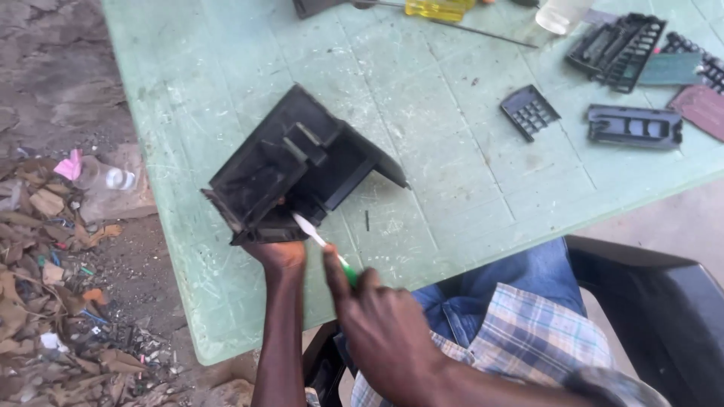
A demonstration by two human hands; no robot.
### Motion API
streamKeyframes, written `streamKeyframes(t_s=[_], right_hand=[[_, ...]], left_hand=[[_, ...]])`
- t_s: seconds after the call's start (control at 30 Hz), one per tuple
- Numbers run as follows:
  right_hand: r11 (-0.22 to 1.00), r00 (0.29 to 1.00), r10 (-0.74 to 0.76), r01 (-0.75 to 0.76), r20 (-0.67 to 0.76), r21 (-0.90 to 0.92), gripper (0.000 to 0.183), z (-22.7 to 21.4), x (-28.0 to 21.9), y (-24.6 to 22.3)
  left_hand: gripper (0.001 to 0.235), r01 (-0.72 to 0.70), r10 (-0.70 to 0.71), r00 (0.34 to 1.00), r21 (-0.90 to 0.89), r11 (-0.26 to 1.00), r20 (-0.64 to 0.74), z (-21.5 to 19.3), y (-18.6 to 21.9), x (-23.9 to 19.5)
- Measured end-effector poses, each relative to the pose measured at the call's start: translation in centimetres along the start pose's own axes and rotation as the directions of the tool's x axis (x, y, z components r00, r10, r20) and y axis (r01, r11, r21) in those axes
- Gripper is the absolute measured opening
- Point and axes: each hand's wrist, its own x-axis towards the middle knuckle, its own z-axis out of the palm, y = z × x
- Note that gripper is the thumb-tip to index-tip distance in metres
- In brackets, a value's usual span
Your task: The person cleans a black plastic electronic casing using a toothbrush and a liquid solution. They scrub the exterior and interior surfaces of the casing, applying the liquid from a small bottle to the brush as needed.
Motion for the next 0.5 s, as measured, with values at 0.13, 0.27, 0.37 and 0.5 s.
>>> streamKeyframes(t_s=[0.13,0.27,0.37,0.5], right_hand=[[0.993,0.942,0.1,-0.117,0.322,0.035,0.097,-4.7,-2.5,1.0],[0.968,0.991,0.057,-0.026,-0.117,0.252,0.083,-4.7,-0.4,1.1],[0.973,0.984,0.002,0.039,-0.176,0.226,0.084,-0.6,2.1,1.2],[0.797,0.991,0.115,-0.129,0.061,0.59,0.048,-5.3,0.5,2.6]], left_hand=[[0.024,-0.009,0.009,1.0,-0.007,1.0,-0.011,0.4,0.4,-1.2],[0.023,-0.003,0.003,1.0,-0.004,1.0,0.003,1.5,0.8,-1.0],[0.023,0.03,-0.03,0.999,0.002,1.0,0.034,2.2,0.8,-0.9],[0.023,0.055,-0.056,0.997,0.025,0.998,0.046,2.3,1.3,-1.4]])
